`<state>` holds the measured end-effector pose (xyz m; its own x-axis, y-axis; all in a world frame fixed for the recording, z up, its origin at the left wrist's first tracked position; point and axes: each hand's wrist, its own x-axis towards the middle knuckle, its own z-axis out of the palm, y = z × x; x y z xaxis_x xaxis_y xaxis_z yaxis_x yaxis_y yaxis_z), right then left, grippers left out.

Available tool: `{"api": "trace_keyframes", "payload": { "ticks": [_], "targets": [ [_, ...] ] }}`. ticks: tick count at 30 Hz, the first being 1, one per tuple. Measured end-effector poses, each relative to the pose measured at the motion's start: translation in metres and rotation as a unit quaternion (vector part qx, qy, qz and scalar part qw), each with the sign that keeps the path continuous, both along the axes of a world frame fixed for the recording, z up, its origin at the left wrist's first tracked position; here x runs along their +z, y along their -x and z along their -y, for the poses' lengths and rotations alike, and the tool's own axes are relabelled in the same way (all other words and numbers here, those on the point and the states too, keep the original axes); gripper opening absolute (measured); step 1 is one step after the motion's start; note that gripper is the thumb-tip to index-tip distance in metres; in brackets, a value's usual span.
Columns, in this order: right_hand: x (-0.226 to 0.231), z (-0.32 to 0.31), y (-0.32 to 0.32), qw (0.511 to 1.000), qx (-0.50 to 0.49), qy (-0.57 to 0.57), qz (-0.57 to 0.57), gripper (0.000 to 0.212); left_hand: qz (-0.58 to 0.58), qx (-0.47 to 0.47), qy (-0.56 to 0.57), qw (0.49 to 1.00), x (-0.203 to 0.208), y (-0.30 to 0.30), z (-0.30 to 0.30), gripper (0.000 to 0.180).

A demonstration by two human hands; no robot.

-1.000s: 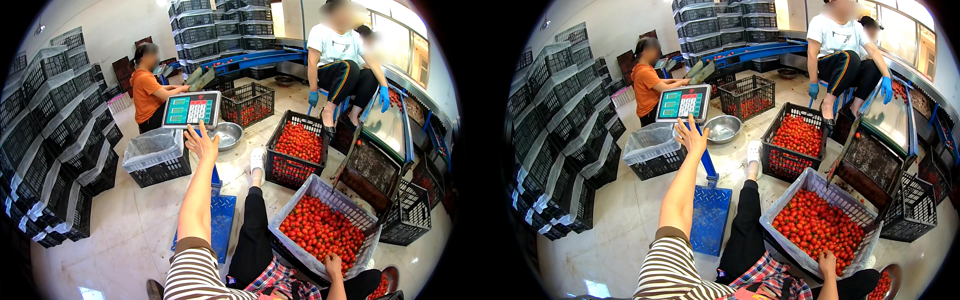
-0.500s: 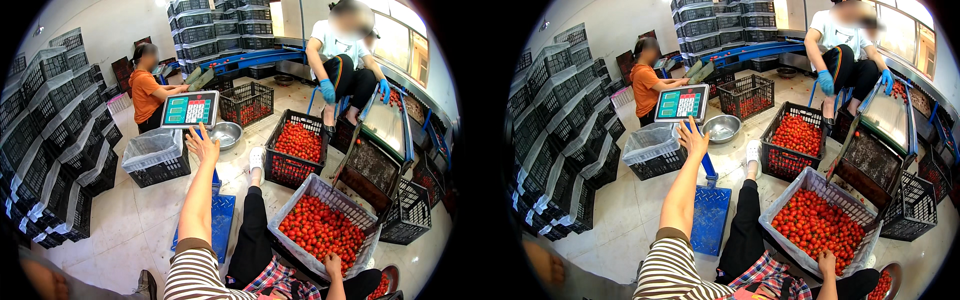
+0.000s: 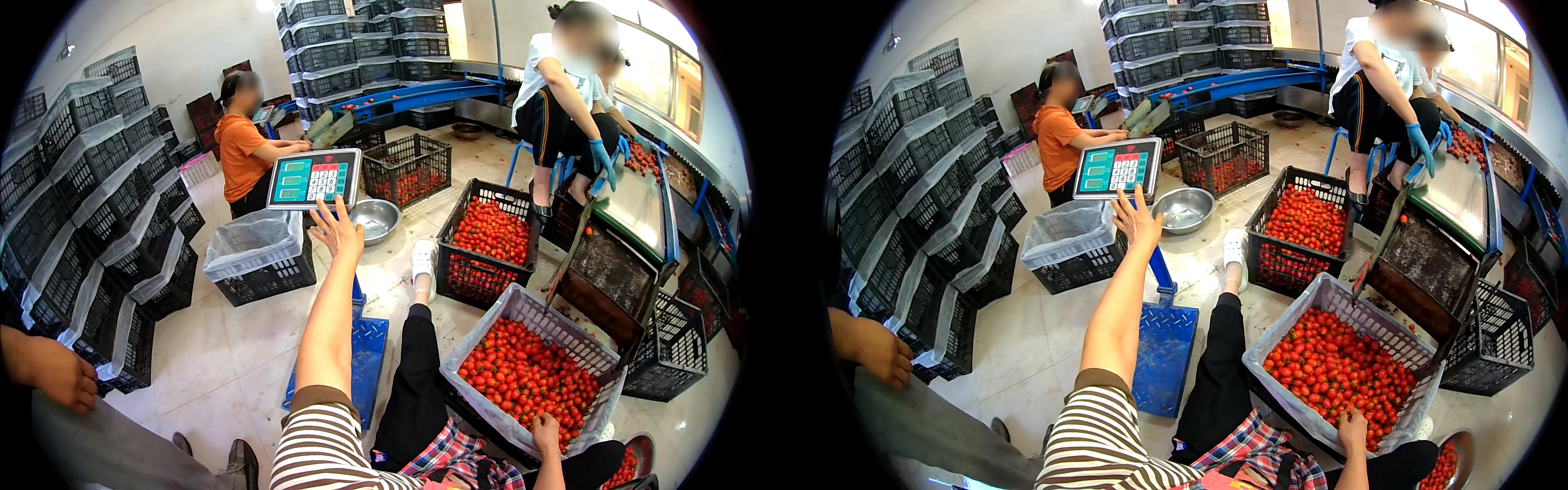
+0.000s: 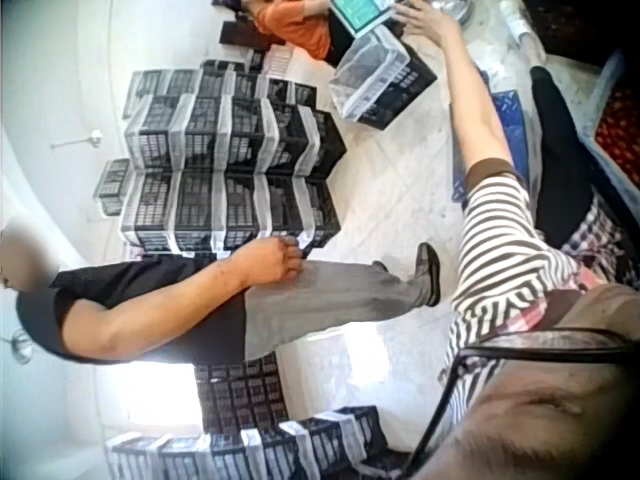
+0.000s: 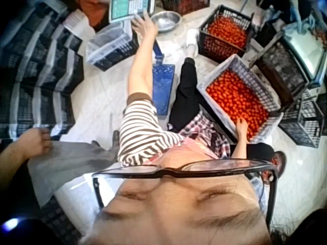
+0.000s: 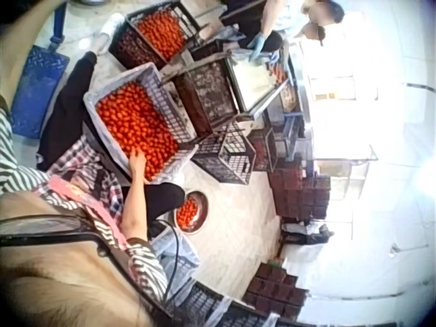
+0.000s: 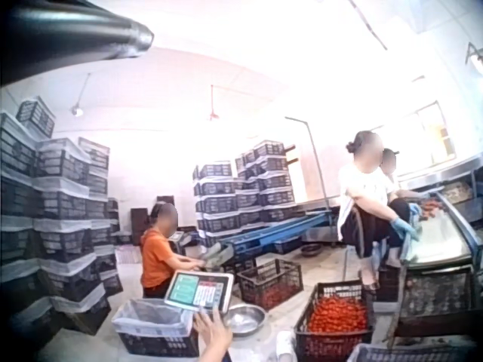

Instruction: The person sorts cherry tomatoes by hand from a large basket into a smaller crate and onto a conveyor belt.

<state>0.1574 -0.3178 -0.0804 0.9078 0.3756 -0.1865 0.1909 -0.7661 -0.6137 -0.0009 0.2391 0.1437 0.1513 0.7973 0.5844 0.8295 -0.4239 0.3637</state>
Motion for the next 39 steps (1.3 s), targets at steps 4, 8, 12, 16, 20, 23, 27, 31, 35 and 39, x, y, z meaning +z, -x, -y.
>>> {"api": "trace_keyframes", "payload": {
  "ticks": [4,8,12,16,20,23,27,31,35,39],
  "targets": [
    [0.011,-0.003,0.004,0.998,-0.013,0.0,-0.057,0.029,-0.005,-0.004,-0.086,0.996,0.006,-0.005,-0.006,0.071],
    [0.002,0.001,0.002,1.0,-0.007,-0.003,-0.025,0.028,-0.033,0.037,-0.174,0.984,0.011,-0.011,-0.016,0.052],
    [0.004,-0.001,0.004,1.0,-0.012,-0.02,-0.02,0.021,-0.025,0.04,-0.189,0.981,0.016,-0.01,-0.018,0.051],
    [0.017,-0.005,0.009,1.0,-0.004,-0.016,0.012,0.021,-0.006,0.021,-0.197,0.98,0.021,-0.006,-0.013,0.047],
    [0.014,-0.003,0.007,1.0,-0.005,-0.029,-0.005,0.022,0.004,0.017,-0.195,0.981,0.017,-0.005,-0.014,0.044],
    [0.024,-0.006,0.01,1.0,-0.007,-0.011,-0.025,0.024,0.012,0.022,-0.197,0.98,0.013,-0.003,-0.013,0.05],
    [0.021,-0.006,0.009,1.0,0.003,0.001,-0.006,0.025,0.018,0.025,-0.184,0.983,0.01,-0.001,-0.015,0.053],
    [0.004,0.001,0.002,1.0,0.007,-0.01,-0.013,0.025,0.003,0.018,-0.175,0.984,0.009,-0.001,-0.012,0.055],
    [0.009,-0.001,0.005,1.0,-0.002,-0.007,-0.023,0.025,-0.019,0.029,-0.155,0.987,0.01,0.0,-0.014,0.061],
    [0.01,-0.002,0.005,1.0,0.0,-0.007,-0.008,0.024,-0.027,0.022,-0.162,0.986,0.016,0.0,-0.016,0.064]
  ]
}}
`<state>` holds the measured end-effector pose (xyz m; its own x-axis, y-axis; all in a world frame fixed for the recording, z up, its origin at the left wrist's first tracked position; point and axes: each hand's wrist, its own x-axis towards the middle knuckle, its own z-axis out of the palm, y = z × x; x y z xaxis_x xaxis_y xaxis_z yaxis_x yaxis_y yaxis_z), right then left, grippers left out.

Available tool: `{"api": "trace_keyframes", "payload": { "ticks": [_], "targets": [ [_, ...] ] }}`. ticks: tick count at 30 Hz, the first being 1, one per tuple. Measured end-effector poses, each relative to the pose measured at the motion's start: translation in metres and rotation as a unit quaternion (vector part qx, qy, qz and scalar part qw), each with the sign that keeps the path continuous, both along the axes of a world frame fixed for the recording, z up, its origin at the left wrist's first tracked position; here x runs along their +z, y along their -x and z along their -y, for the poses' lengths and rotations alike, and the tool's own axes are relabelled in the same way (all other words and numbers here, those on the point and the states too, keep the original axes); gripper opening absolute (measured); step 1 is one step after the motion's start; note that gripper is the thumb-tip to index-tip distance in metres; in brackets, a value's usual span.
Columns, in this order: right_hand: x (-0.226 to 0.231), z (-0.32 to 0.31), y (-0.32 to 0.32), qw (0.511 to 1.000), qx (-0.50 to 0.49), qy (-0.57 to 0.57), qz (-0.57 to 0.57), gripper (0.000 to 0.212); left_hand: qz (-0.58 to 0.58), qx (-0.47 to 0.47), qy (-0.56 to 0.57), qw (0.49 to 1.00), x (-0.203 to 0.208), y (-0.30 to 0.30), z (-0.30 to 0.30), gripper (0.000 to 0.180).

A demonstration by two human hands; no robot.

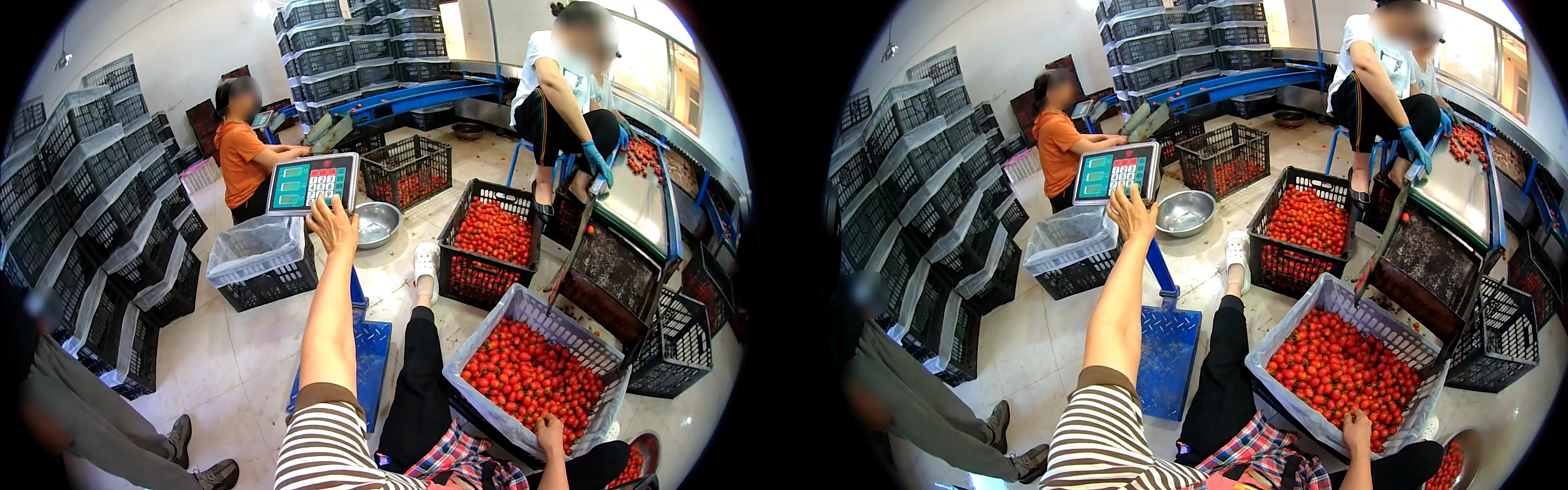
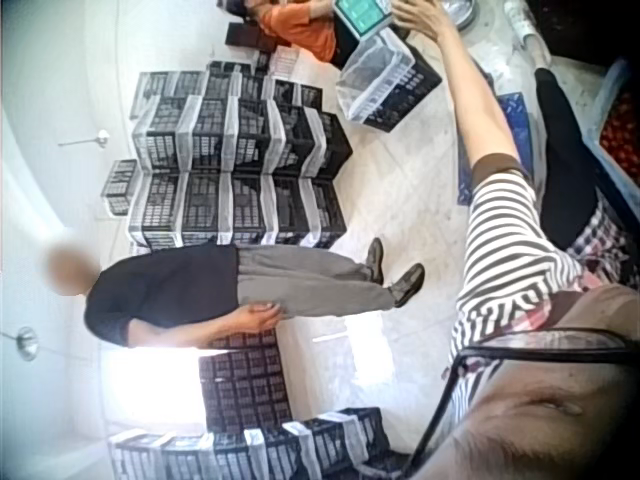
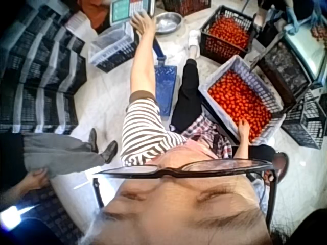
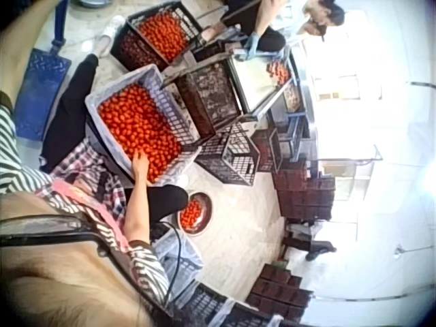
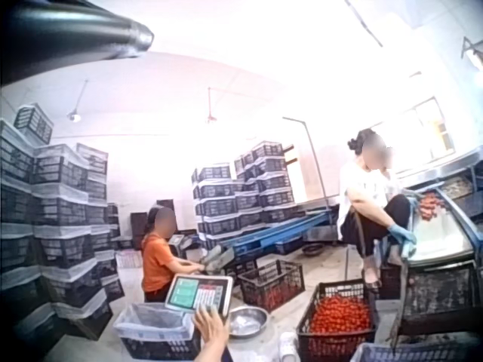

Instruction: The person sorts cherry tomatoes by hand from a large basket into a smaller crate and onto a conveyor belt.

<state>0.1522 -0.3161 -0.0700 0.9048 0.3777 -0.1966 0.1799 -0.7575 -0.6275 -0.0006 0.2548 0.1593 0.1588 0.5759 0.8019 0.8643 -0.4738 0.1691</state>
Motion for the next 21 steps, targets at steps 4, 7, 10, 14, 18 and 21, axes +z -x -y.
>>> {"api": "trace_keyframes", "payload": {
  "ticks": [4,7,10,14,18,21],
  "targets": [
    [0.019,-0.006,0.006,1.0,0.002,-0.001,0.005,0.024,0.018,-0.023,-0.012,0.999,0.0,0.001,0.007,0.07],
    [0.018,-0.002,0.003,1.0,0.002,-0.005,0.002,0.023,0.011,-0.115,-0.096,0.989,-0.014,-0.003,0.025,0.074],
    [0.018,-0.004,0.006,1.0,0.0,0.011,0.011,0.023,0.049,-0.197,-0.155,0.967,-0.05,-0.008,0.058,0.042],
    [0.01,-0.001,0.007,0.999,-0.009,-0.004,-0.032,0.024,0.11,-0.38,-0.017,0.918,-0.11,-0.037,0.163,0.018],
    [0.007,-0.009,0.012,1.0,0.001,0.007,-0.01,0.025,0.083,-0.571,0.117,0.808,-0.174,-0.059,0.271,0.014],
    [0.002,-0.003,0.006,1.0,-0.014,0.011,0.026,0.026,-0.017,-0.658,0.223,0.719,-0.2,-0.084,0.331,0.035]
  ]
}}
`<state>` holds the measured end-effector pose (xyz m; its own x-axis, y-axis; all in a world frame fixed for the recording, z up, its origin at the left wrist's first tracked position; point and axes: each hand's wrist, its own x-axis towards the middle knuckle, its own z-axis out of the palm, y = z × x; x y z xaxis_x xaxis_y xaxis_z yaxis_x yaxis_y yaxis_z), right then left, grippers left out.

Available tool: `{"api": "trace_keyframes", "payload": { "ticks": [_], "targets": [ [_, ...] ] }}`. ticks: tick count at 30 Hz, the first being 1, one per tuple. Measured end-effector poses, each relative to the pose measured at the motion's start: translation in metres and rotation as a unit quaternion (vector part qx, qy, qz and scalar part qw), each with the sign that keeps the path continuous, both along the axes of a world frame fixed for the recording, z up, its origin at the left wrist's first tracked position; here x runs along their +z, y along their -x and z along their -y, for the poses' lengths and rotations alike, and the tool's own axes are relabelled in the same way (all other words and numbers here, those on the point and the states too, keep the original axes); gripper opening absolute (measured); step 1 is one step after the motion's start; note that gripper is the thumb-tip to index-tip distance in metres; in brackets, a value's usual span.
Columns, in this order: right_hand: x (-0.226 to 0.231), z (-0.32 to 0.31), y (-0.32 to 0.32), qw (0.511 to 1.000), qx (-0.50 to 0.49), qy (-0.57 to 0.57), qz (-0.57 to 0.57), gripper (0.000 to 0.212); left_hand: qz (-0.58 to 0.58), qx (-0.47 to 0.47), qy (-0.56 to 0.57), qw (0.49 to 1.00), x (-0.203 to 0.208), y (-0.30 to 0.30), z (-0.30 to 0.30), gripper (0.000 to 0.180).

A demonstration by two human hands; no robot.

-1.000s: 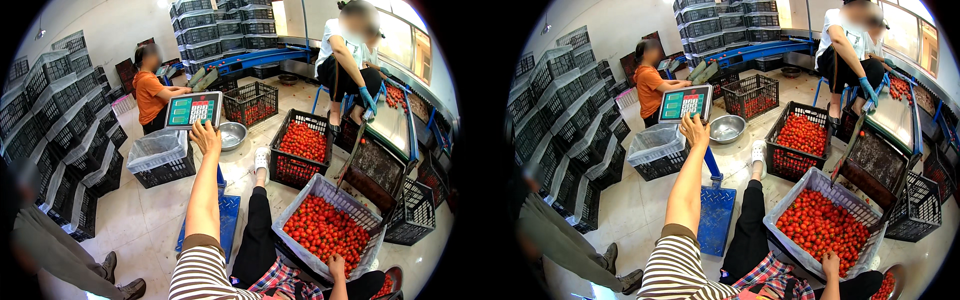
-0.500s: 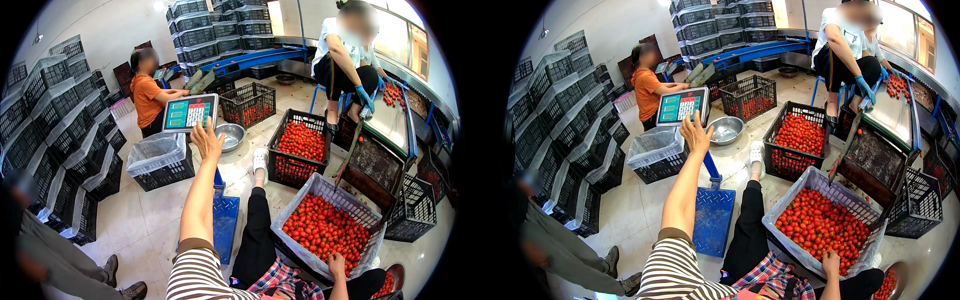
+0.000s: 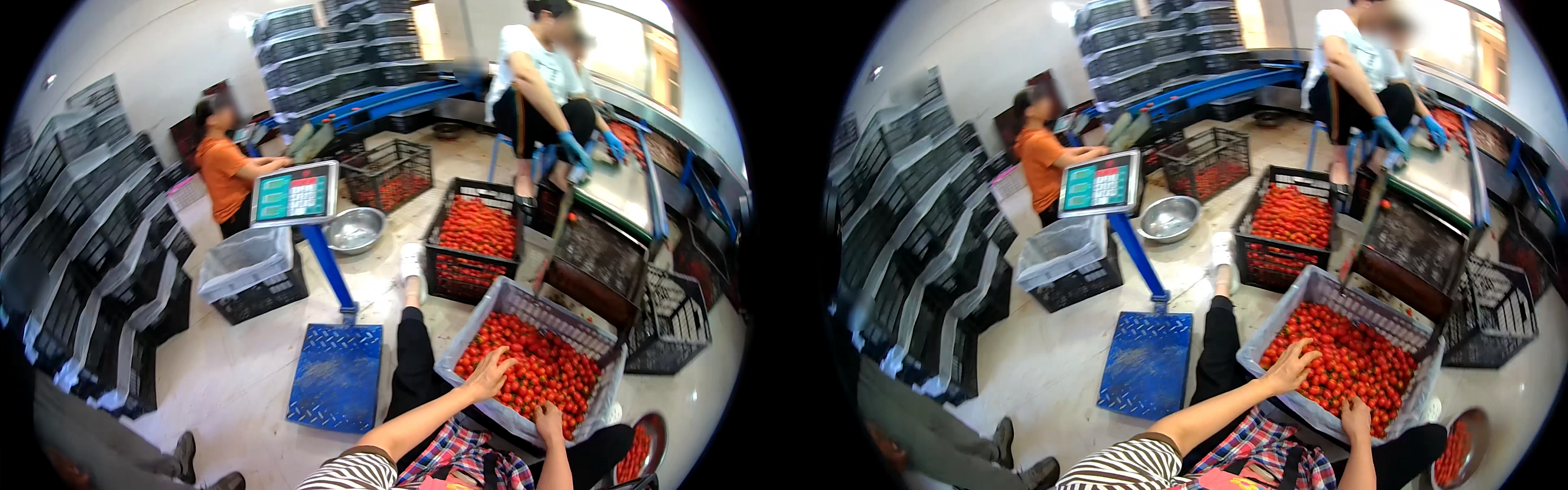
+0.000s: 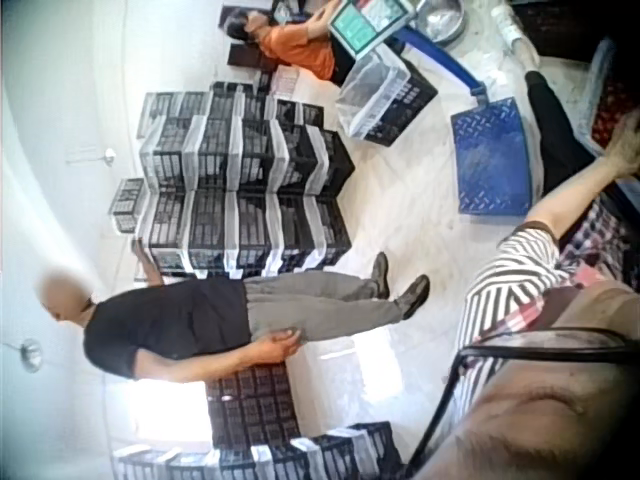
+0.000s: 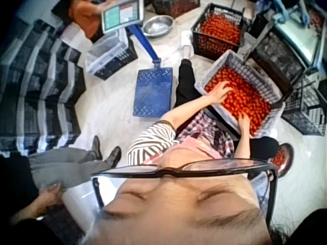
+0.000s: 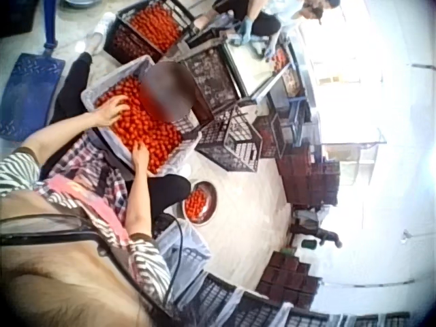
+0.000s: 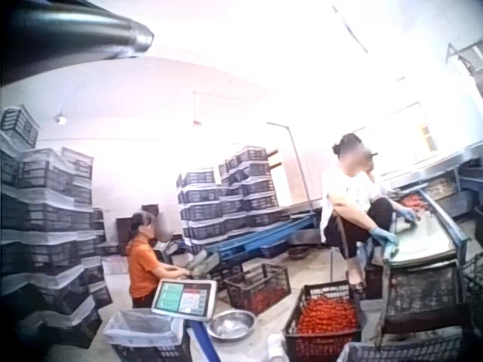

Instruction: The person sorts cherry tomatoes by hand from a large basket into a smaller crate and onto a conveyor belt.

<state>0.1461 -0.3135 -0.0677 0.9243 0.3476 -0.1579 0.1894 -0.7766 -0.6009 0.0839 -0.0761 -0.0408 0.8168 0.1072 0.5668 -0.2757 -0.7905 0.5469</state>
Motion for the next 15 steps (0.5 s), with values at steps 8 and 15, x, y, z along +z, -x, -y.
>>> {"api": "trace_keyframes", "payload": {
  "ticks": [8,15],
  "targets": [
    [0.021,-0.006,-0.016,0.997,0.035,0.044,-0.056,0.035,-0.047,0.008,-0.036,0.998,-0.044,-0.034,0.025,0.026],
    [0.022,-0.006,0.007,0.998,0.006,0.009,-0.059,0.031,-0.189,-0.006,0.028,0.982,-0.037,-0.007,0.024,0.022]
  ]
}}
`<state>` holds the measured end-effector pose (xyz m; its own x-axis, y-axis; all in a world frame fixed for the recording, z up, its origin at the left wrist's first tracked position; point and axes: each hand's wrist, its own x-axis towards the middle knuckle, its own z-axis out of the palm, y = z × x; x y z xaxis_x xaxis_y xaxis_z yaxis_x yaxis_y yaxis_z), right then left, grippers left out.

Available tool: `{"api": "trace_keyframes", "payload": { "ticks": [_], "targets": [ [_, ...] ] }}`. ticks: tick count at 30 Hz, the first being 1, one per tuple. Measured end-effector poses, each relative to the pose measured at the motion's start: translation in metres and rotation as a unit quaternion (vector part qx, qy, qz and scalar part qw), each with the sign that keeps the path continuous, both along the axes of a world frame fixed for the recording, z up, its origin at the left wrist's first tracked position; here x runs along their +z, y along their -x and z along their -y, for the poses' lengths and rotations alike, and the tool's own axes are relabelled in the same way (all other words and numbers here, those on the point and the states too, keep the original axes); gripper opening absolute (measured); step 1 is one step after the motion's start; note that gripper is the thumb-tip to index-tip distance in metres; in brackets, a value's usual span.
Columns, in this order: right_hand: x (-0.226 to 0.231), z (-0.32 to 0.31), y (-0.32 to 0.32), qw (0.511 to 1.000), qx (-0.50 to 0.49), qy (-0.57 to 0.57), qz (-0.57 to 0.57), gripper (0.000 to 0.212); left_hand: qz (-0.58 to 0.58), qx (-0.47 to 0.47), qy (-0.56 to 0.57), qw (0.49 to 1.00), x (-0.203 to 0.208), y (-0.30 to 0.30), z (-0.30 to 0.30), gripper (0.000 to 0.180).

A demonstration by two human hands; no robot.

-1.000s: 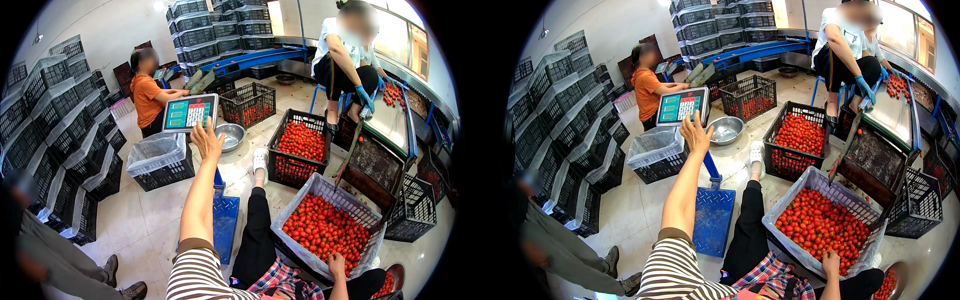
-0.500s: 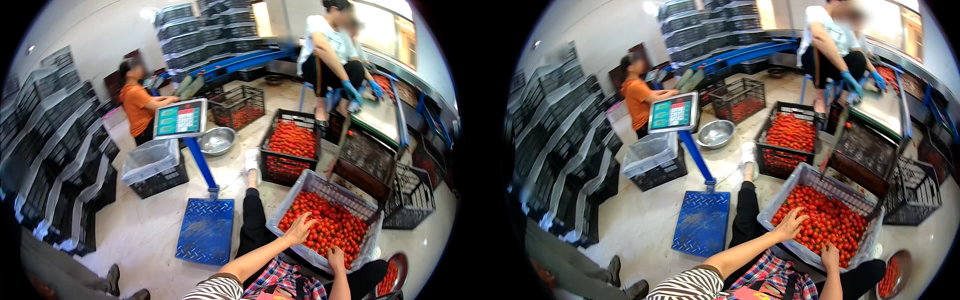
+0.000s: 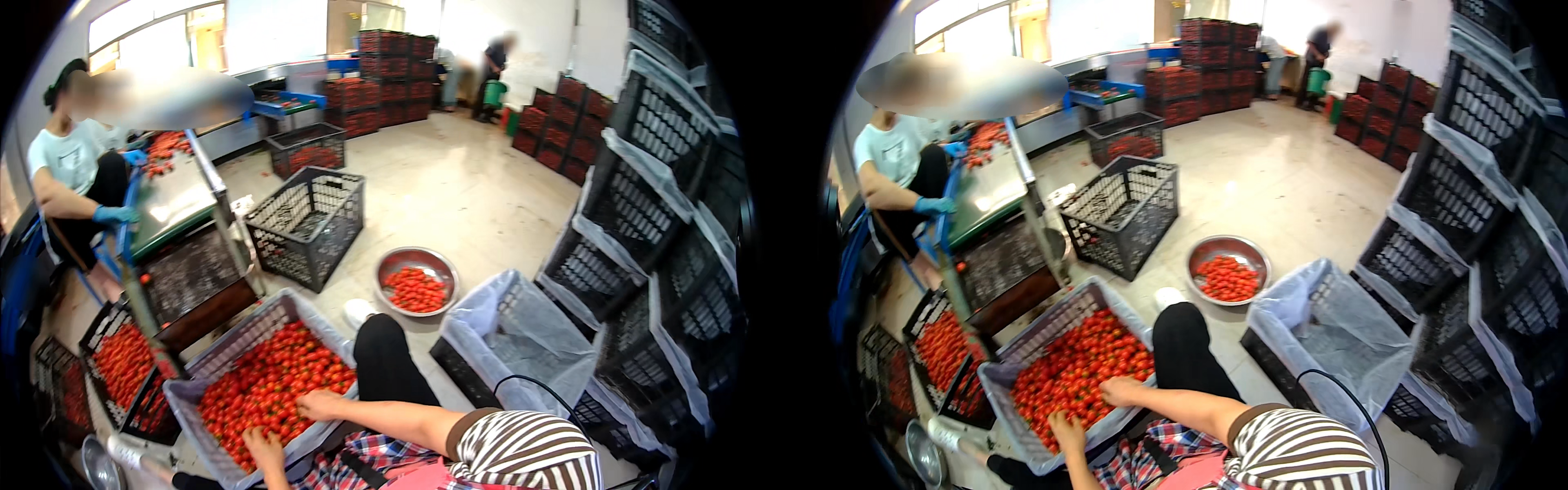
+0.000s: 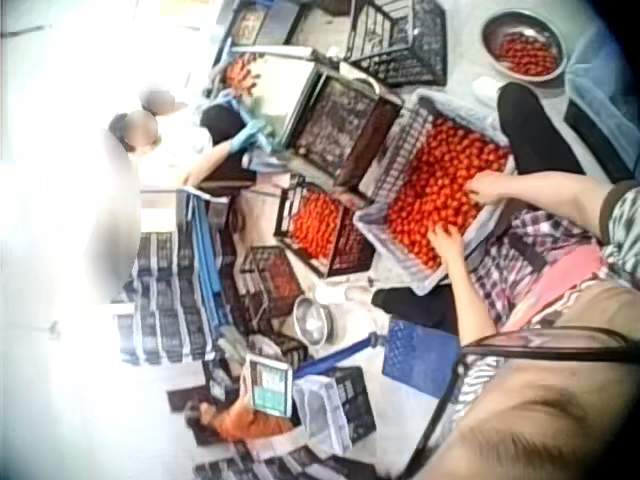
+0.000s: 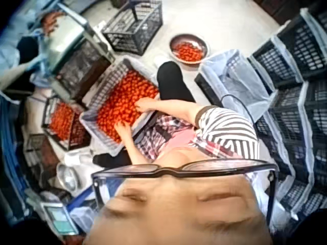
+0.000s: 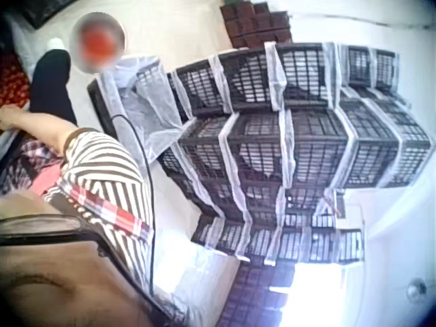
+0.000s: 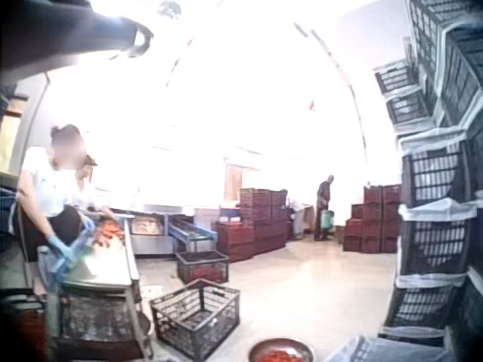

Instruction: The person sorts cherry tomatoes by hand from a large basket into a smaller crate and onto a conveyor belt.

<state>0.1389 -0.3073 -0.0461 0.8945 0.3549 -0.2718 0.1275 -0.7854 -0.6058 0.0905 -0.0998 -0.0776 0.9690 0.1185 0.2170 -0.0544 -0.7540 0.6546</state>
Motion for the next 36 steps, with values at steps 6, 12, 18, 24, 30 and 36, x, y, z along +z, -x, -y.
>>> {"api": "trace_keyframes", "payload": {
  "ticks": [6,12,18,24,30,36],
  "targets": [
    [-0.008,-0.002,0.01,0.999,0.006,-0.042,0.011,0.022,-0.035,0.031,-0.03,0.998,0.015,0.009,0.007,0.017],
    [-0.001,-0.011,0.005,0.999,-0.013,-0.034,0.027,0.023,-0.062,0.018,-0.008,0.998,0.015,0.003,-0.004,0.018],
    [0.0,-0.006,0.003,1.0,-0.002,-0.025,0.0,0.025,-0.043,-0.011,-0.022,0.999,0.01,0.002,-0.003,0.019],
    [0.011,-0.009,0.004,0.999,-0.003,-0.028,-0.029,0.026,-0.025,-0.012,-0.035,0.999,0.011,0.001,-0.009,0.014],
    [0.015,-0.007,0.006,0.999,0.005,-0.026,-0.033,0.027,-0.05,-0.009,-0.017,0.999,0.014,0.003,-0.005,0.014],
    [0.015,-0.008,0.006,0.999,-0.004,-0.037,-0.016,0.027,-0.04,0.0,-0.019,0.999,0.018,0.004,-0.004,0.014]
  ]
}}
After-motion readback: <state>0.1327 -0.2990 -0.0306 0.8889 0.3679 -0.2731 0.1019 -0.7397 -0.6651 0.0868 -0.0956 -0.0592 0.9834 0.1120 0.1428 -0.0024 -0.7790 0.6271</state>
